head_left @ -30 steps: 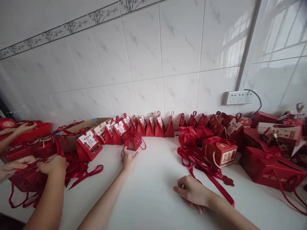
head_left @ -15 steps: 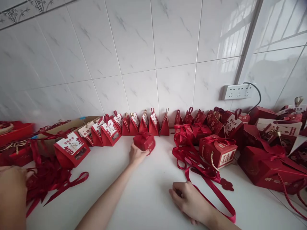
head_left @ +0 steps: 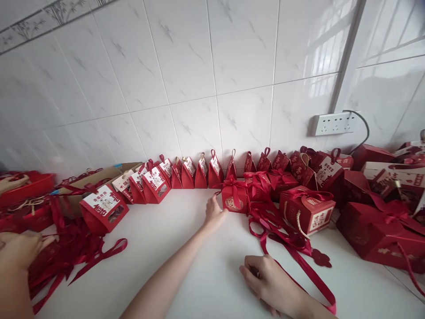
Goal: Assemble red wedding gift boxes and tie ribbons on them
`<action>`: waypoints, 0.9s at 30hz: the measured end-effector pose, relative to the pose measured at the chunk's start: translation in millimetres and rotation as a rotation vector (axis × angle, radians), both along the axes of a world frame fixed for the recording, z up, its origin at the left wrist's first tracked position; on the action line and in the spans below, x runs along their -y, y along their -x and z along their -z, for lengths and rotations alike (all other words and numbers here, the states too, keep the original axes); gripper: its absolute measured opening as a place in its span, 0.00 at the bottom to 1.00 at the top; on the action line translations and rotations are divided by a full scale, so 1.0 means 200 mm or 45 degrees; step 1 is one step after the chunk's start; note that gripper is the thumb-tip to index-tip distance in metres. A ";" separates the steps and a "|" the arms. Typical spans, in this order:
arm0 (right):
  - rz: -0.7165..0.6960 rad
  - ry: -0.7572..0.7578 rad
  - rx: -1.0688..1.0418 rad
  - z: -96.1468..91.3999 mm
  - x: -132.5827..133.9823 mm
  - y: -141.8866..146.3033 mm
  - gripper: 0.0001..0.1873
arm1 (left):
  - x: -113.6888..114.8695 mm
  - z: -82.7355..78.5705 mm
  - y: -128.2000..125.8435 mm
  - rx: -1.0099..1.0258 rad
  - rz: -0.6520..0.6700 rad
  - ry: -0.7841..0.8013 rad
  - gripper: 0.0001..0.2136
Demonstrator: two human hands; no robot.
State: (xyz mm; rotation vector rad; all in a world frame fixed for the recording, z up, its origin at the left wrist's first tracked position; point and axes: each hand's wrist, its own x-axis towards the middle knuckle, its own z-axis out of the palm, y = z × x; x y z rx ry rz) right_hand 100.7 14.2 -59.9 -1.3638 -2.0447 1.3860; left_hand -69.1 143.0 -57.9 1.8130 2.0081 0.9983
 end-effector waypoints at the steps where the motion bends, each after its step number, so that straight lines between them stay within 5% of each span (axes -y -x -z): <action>1: -0.002 0.009 0.007 0.00 0.00 0.00 0.16 | -0.01 -0.01 0.09 -0.033 -0.053 -0.043 0.28; 8: -0.036 -0.209 0.075 -0.02 0.00 0.00 0.19 | -0.07 -0.11 0.80 -0.096 -0.740 -0.214 0.30; 13: -0.014 -0.220 0.140 0.01 -0.02 0.02 0.19 | -0.15 -0.11 1.02 0.066 -1.070 -0.175 0.34; 21: -0.020 -0.223 0.116 0.00 -0.03 0.03 0.18 | -0.15 -0.10 1.05 0.223 -1.071 -0.171 0.29; 27: -0.010 0.014 0.032 -0.01 0.00 0.01 0.17 | 0.05 -0.08 0.94 0.309 -0.606 -0.146 0.20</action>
